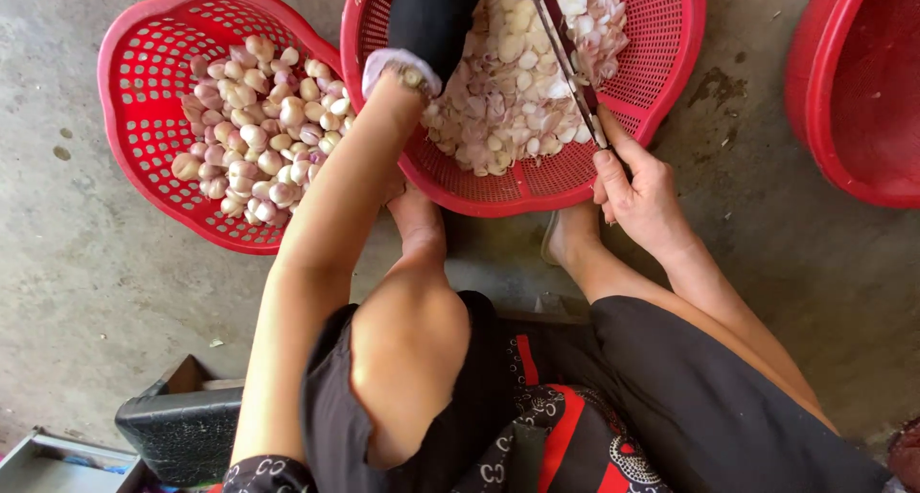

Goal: Slicing shallots into a plastic basket using a large knife

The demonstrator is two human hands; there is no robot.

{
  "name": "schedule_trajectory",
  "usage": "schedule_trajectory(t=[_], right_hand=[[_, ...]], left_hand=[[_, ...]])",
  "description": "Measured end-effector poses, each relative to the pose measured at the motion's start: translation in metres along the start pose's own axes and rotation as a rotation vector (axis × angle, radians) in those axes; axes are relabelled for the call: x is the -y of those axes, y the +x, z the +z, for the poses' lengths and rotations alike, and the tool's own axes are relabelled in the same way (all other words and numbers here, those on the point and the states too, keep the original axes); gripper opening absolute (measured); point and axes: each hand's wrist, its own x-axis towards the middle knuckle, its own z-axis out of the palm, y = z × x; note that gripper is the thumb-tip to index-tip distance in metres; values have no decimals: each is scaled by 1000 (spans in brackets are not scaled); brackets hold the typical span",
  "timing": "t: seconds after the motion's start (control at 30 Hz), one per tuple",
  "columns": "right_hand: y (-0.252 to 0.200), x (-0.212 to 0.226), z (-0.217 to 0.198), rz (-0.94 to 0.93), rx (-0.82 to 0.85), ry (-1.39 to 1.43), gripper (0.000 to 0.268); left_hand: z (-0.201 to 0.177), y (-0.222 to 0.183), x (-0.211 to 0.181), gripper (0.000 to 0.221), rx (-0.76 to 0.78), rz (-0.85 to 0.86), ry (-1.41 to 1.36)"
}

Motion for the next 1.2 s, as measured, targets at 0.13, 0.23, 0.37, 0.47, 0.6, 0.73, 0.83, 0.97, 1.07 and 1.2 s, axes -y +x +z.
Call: schedule_trajectory(t=[0.13, 0.23, 0.37, 0.47, 0.6, 0.73, 0.83, 0.97, 1.07, 1.2], right_hand=[[0, -7, 1, 77, 45, 205, 42], [-1, -12, 0, 178, 97, 473, 37], [4, 4, 3, 224, 134, 606, 27], [3, 5, 8, 216, 136, 579, 25], [-2, 9, -3, 240, 245, 563, 20], [-4, 7, -5, 222, 182, 473, 22], [-4, 10, -8, 184, 154, 421, 21], [-2, 8, -7, 180, 161, 457, 21], [1, 16, -3, 181, 142, 524, 19], [5, 42, -3, 155, 180, 598, 27]], left_hand=[[11, 21, 5, 27, -19, 25, 107], [17, 26, 7, 23, -11, 43, 194], [17, 28, 12, 17, 4, 57, 328], [15, 28, 16, 15, 5, 69, 429], [36, 29, 32, 15, 6, 94, 519], [-9, 13, 20, 18, -40, -138, -156], [-56, 4, -1, 15, -37, -81, -225], [-115, -4, -38, 57, 10, 86, -323], [-106, 5, -68, 59, -208, 30, -100], [-32, -25, -107, 64, -25, 225, -134]])
